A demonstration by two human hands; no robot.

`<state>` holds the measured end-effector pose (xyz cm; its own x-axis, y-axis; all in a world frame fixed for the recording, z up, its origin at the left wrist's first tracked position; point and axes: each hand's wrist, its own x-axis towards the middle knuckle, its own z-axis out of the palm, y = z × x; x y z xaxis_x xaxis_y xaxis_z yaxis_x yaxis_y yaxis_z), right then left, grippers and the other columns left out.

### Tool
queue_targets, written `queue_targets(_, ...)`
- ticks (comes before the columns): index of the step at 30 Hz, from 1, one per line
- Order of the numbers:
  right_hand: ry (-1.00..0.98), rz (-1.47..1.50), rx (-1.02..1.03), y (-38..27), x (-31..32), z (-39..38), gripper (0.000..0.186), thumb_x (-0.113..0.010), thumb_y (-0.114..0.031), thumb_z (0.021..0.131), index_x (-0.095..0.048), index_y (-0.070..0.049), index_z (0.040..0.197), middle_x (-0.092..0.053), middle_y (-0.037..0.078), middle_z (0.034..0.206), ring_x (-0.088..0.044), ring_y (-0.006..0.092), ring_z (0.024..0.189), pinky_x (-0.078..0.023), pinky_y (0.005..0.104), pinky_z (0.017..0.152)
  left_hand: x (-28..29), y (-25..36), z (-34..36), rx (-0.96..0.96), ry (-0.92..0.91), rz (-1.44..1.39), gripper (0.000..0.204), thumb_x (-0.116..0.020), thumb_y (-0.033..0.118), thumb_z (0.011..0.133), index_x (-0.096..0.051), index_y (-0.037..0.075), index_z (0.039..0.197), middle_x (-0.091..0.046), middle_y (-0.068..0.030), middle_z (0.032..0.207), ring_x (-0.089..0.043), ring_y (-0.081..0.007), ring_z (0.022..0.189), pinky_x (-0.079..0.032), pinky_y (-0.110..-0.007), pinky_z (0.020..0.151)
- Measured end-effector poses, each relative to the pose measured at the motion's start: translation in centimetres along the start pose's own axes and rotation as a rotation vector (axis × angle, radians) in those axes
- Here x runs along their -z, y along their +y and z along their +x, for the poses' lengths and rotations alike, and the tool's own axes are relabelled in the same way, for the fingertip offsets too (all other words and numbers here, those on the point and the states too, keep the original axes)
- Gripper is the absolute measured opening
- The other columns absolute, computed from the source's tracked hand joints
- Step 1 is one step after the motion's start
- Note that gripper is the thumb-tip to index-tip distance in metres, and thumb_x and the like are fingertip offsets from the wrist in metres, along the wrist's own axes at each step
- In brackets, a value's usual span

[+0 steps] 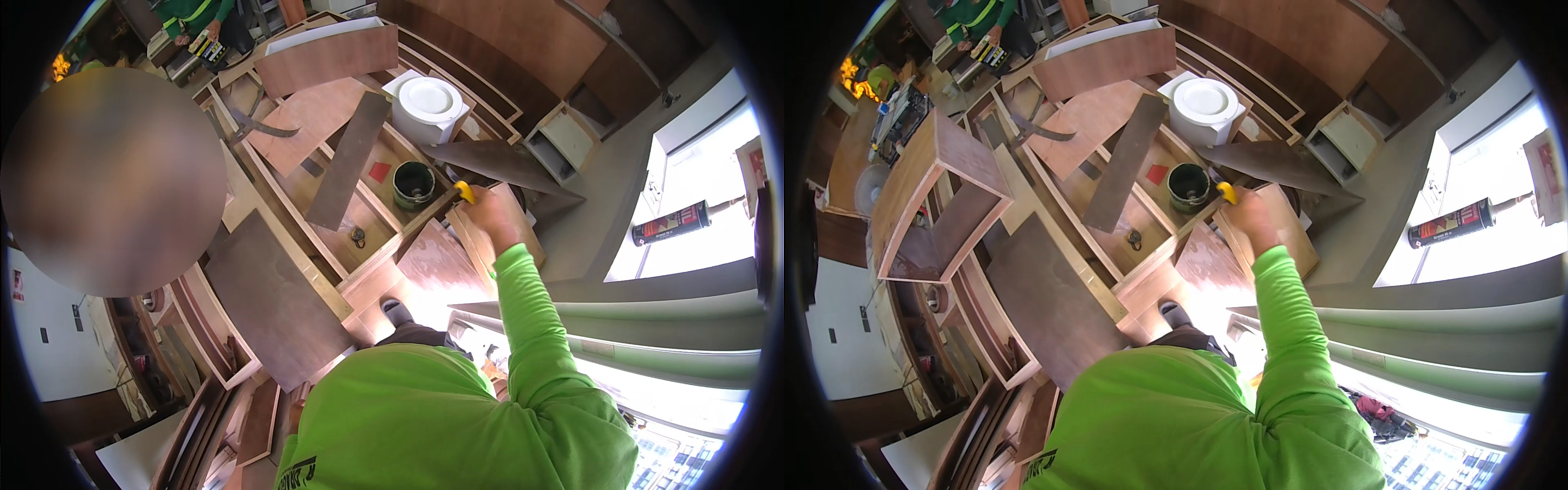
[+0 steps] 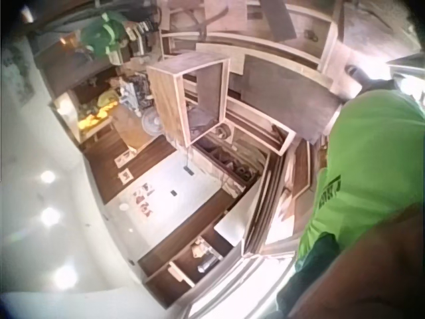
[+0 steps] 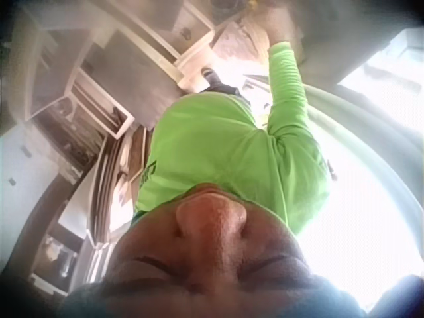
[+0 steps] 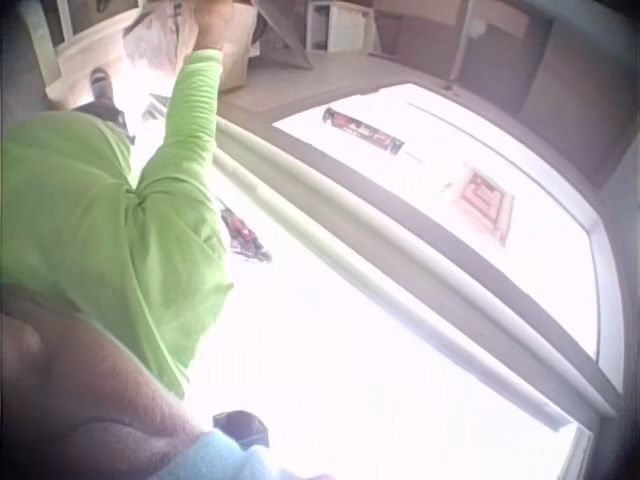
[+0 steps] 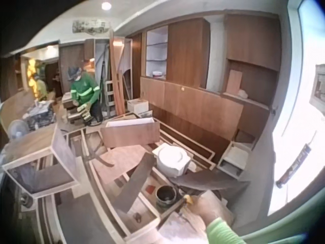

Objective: The person uses a utility knife to score and cut a rectangular piece of wood veneer on a workbench. After cutting, they lift the piece, inspect the edge, and move it to a different location.

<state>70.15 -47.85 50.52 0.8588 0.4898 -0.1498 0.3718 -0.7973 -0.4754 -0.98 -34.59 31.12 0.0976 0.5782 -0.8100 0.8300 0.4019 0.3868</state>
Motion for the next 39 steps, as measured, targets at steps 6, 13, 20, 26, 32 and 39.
queue_targets(6,0.038,-0.082,-0.212,6.7,0.2,-0.8,0.052,-0.077,-0.038,0.077,-0.065,-0.011,0.120,-0.068,0.020,0.111,-0.065,0.0351,0.105,-0.051,0.0407,0.089,-0.6,0.7,0.6,-0.016,-0.037,0.016,0.060,-0.050,0.056,0.096,-0.044,0.015,0.139,-0.056,-0.0198,0.136,-0.054,-0.0345,0.124,-0.045,-0.041,0.100)
queue_targets(13,0.069,-0.016,-0.258,8.6,-1.2,-2.4,0.057,-0.082,-0.040,0.070,-0.067,-0.005,0.112,-0.066,0.021,0.108,-0.065,0.0355,0.100,-0.051,0.0414,0.087,-0.5,0.5,0.2,-0.006,-0.035,0.023,0.058,-0.049,0.058,0.096,-0.051,0.015,0.134,-0.058,-0.0178,0.135,-0.057,-0.0330,0.122,-0.044,-0.040,0.101)
queue_targets(20,0.070,-0.032,-0.194,10.0,-2.0,-0.5,0.058,-0.084,-0.045,0.068,-0.067,-0.005,0.107,-0.067,0.022,0.104,-0.065,0.0376,0.096,-0.051,0.0443,0.085,-0.8,0.1,-0.8,-0.019,-0.019,0.013,0.057,-0.048,0.060,0.096,-0.059,0.015,0.129,-0.059,-0.0158,0.134,-0.059,-0.0315,0.119,-0.043,-0.040,0.103)
queue_targets(26,0.295,-0.140,0.105,17.0,-2.4,2.5,0.037,-0.071,-0.037,0.085,-0.068,0.000,0.087,-0.068,0.018,0.076,-0.058,0.0258,0.063,-0.047,0.0433,0.062,-4.9,0.4,1.9,-0.217,-0.040,0.027,0.058,-0.047,0.061,0.096,-0.065,0.015,0.125,-0.060,-0.0141,0.134,-0.061,-0.0302,0.117,-0.042,-0.039,0.104)
queue_targets(32,0.600,-0.263,0.327,4.8,-1.3,-0.3,0.042,-0.061,-0.039,0.095,-0.069,0.001,0.106,-0.067,0.019,0.094,-0.061,0.0366,0.091,-0.049,0.0474,0.082,-3.6,2.4,0.3,-0.251,0.062,0.460,0.059,-0.047,0.053,0.096,-0.072,0.004,0.073,-0.068,-0.0121,0.068,-0.067,-0.0322,0.075,-0.049,-0.046,0.077)
queue_targets(39,-0.116,0.454,0.673,-4.0,-9.8,1.6,0.034,-0.064,-0.013,0.096,-0.057,-0.007,0.063,-0.054,-0.001,0.062,-0.046,0.0085,0.057,-0.040,0.0269,0.056,-7.1,6.1,-0.6,-0.207,0.122,0.288,0.049,-0.046,0.040,0.099,-0.071,-0.001,0.088,-0.068,-0.0229,0.087,-0.065,-0.0406,0.087,-0.051,-0.051,0.080)
